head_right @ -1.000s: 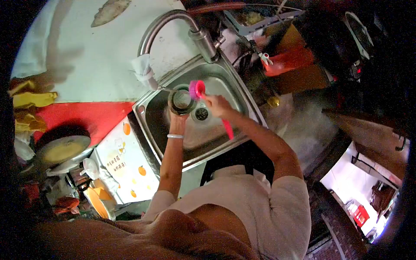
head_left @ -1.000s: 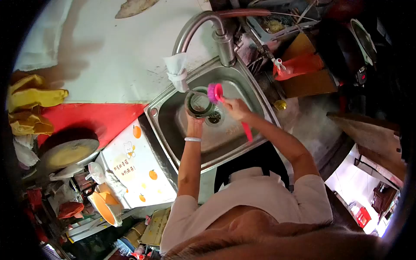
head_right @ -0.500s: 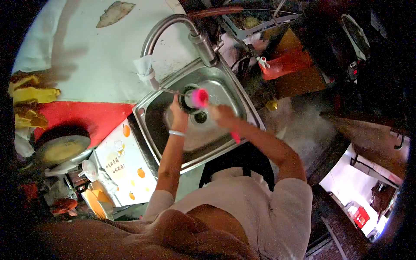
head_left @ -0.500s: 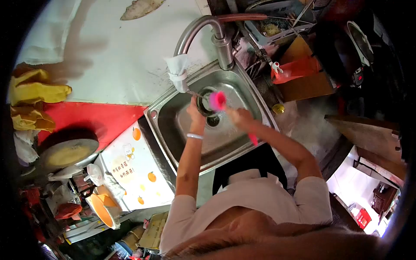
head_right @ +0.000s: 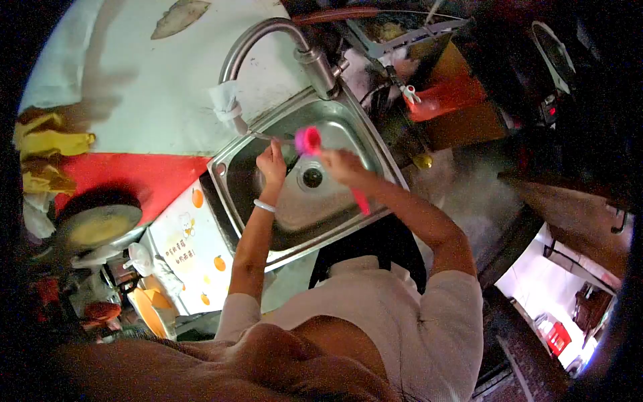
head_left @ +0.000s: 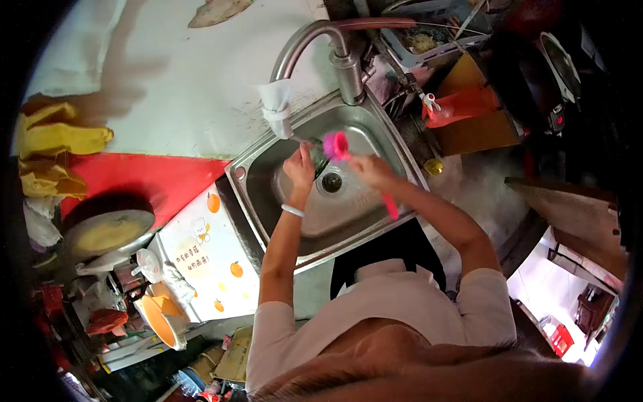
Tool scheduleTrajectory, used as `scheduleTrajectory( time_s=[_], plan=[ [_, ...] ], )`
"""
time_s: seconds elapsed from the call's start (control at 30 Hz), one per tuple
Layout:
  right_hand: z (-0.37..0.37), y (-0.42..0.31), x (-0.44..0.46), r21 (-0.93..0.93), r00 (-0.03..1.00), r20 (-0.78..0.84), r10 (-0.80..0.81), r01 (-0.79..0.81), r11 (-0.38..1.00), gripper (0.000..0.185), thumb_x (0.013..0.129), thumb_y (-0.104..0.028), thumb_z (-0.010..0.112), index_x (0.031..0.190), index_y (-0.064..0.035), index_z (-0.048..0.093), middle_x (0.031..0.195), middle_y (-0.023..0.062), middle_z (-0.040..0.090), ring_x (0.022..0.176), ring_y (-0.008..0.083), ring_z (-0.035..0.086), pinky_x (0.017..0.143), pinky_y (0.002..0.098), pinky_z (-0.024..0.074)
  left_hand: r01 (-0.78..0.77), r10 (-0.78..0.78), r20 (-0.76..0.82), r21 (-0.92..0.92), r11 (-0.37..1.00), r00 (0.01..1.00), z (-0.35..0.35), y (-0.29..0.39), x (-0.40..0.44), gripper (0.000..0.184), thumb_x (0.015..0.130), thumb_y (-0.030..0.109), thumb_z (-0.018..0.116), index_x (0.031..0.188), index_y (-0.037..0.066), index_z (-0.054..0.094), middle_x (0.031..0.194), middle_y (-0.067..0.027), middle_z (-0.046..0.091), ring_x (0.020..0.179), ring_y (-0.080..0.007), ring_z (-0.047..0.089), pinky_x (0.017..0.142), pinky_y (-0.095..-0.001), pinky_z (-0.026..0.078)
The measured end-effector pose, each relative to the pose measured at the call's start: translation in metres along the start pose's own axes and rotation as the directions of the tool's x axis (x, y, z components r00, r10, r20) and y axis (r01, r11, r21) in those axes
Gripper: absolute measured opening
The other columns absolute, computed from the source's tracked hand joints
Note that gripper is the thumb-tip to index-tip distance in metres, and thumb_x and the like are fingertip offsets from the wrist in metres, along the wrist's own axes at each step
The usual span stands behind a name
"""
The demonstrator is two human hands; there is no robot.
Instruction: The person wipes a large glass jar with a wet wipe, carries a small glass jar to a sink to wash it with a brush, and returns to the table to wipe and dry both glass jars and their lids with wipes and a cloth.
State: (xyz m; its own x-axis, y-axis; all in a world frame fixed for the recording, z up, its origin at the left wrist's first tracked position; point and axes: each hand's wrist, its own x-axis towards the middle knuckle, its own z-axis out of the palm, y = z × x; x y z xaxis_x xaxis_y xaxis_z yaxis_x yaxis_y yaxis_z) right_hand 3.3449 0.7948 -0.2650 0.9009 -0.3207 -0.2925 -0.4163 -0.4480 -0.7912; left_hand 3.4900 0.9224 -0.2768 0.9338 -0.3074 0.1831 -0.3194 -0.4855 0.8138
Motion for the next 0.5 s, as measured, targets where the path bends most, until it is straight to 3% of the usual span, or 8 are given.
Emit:
scheduleTrajectory(
  time_s=[0.07, 0.1, 0.17, 0.23, 0.3, 0.37, 0.43, 0.5],
  plan=[
    [-0.014, -0.008, 0.007, -0.103, 0.989, -0.106, -0.104, 0.093, 0.99, 0.036, 0.082, -0.021, 0.048, 0.118, -0.0241, 0.047, 0.064, 0.0184, 0.054, 0.053, 0.0347, 0.052, 0.049, 0.0427, 0.0402, -0.275, 0.274, 0.02, 0.036, 0.961, 0.962, -0.006, -0.001, 0.007, 0.036, 0.085, 0.022, 0.046, 0.055, 0.003, 0.052, 0.045, -0.0128, 0.043, 0.038, -0.0241, 0.042, 0.04, -0.0353, 0.03],
    [-0.01, -0.007, 0.006, -0.116, 0.978, -0.109, -0.18, 0.167, 0.979, 0.036, 0.082, -0.021, 0.047, 0.118, -0.0246, 0.046, 0.065, 0.0179, 0.055, 0.055, 0.0344, 0.053, 0.049, 0.0429, 0.0405, -0.269, 0.269, 0.018, 0.045, 0.962, 0.963, -0.009, 0.001, 0.013, 0.036, 0.085, 0.022, 0.046, 0.055, 0.003, 0.052, 0.045, -0.0128, 0.043, 0.038, -0.0241, 0.042, 0.04, -0.0353, 0.03],
    [-0.012, -0.028, -0.009, -0.165, 0.986, -0.014, -0.166, 0.162, 0.973, 0.036, 0.083, -0.022, 0.047, 0.118, -0.0248, 0.045, 0.066, 0.0175, 0.055, 0.056, 0.0344, 0.053, 0.05, 0.0429, 0.0408, -0.541, 0.537, 0.079, 0.199, 0.817, 0.84, -0.012, 0.007, 0.026, 0.034, 0.084, 0.019, 0.046, 0.053, 0.005, 0.051, 0.046, -0.0133, 0.045, 0.041, -0.0281, 0.046, 0.039, -0.0377, 0.032],
    [-0.019, -0.027, -0.004, -0.227, 0.986, 0.066, -0.153, 0.164, 0.96, 0.036, 0.083, -0.022, 0.046, 0.119, -0.0251, 0.045, 0.067, 0.0171, 0.056, 0.058, 0.0344, 0.054, 0.051, 0.0428, 0.0411, -0.578, 0.569, 0.11, 0.218, 0.786, 0.815, -0.015, 0.012, 0.03, 0.033, 0.082, 0.018, 0.048, 0.051, 0.006, 0.048, 0.046, -0.013, 0.045, 0.042, -0.0304, 0.046, 0.039, -0.039, 0.033],
    [-0.025, -0.014, 0.014, -0.192, 0.982, -0.042, -0.183, 0.172, 0.966, 0.036, 0.083, -0.023, 0.045, 0.119, -0.0255, 0.045, 0.064, 0.0187, 0.054, 0.058, 0.0354, 0.054, 0.052, 0.0433, 0.0416, -0.671, 0.647, 0.176, 0.175, 0.721, 0.742, -0.022, 0.017, 0.026, 0.034, 0.082, 0.016, 0.049, 0.049, 0.005, 0.045, 0.046, -0.013, 0.045, 0.041, -0.0297, 0.046, 0.038, -0.0385, 0.032],
    [-0.018, -0.016, 0.013, -0.184, 0.986, 0.014, -0.168, 0.167, 0.969, 0.037, 0.083, -0.024, 0.045, 0.119, -0.0266, 0.044, 0.062, 0.0194, 0.054, 0.058, 0.0366, 0.054, 0.053, 0.0437, 0.0424, -0.638, 0.626, 0.121, 0.169, 0.751, 0.77, -0.017, 0.006, 0.032, 0.035, 0.082, 0.016, 0.049, 0.049, 0.005, 0.045, 0.045, -0.0132, 0.044, 0.041, -0.0297, 0.046, 0.038, -0.0386, 0.032],
    [-0.011, -0.041, -0.016, -0.207, 0.948, 0.182, -0.261, 0.296, 0.932, 0.037, 0.083, -0.022, 0.045, 0.12, -0.026, 0.044, 0.062, 0.0187, 0.054, 0.056, 0.0346, 0.054, 0.052, 0.0428, 0.0428, -0.597, 0.593, 0.076, 0.149, 0.788, 0.802, -0.015, -0.008, 0.03, 0.035, 0.082, 0.016, 0.049, 0.048, 0.005, 0.045, 0.045, -0.0133, 0.044, 0.041, -0.0297, 0.046, 0.038, -0.0387, 0.033],
    [-0.004, -0.021, -0.004, -0.187, 0.954, 0.1, -0.284, 0.298, 0.936, 0.038, 0.082, -0.021, 0.046, 0.12, -0.025, 0.044, 0.063, 0.0174, 0.055, 0.053, 0.033, 0.054, 0.051, 0.0408, 0.0423, -0.614, 0.611, 0.08, 0.189, 0.766, 0.788, -0.015, -0.015, 0.033, 0.037, 0.082, 0.017, 0.049, 0.047, 0.004, 0.045, 0.044, -0.0138, 0.042, 0.039, -0.0302, 0.044, 0.038, -0.0381, 0.032]
  ],
)
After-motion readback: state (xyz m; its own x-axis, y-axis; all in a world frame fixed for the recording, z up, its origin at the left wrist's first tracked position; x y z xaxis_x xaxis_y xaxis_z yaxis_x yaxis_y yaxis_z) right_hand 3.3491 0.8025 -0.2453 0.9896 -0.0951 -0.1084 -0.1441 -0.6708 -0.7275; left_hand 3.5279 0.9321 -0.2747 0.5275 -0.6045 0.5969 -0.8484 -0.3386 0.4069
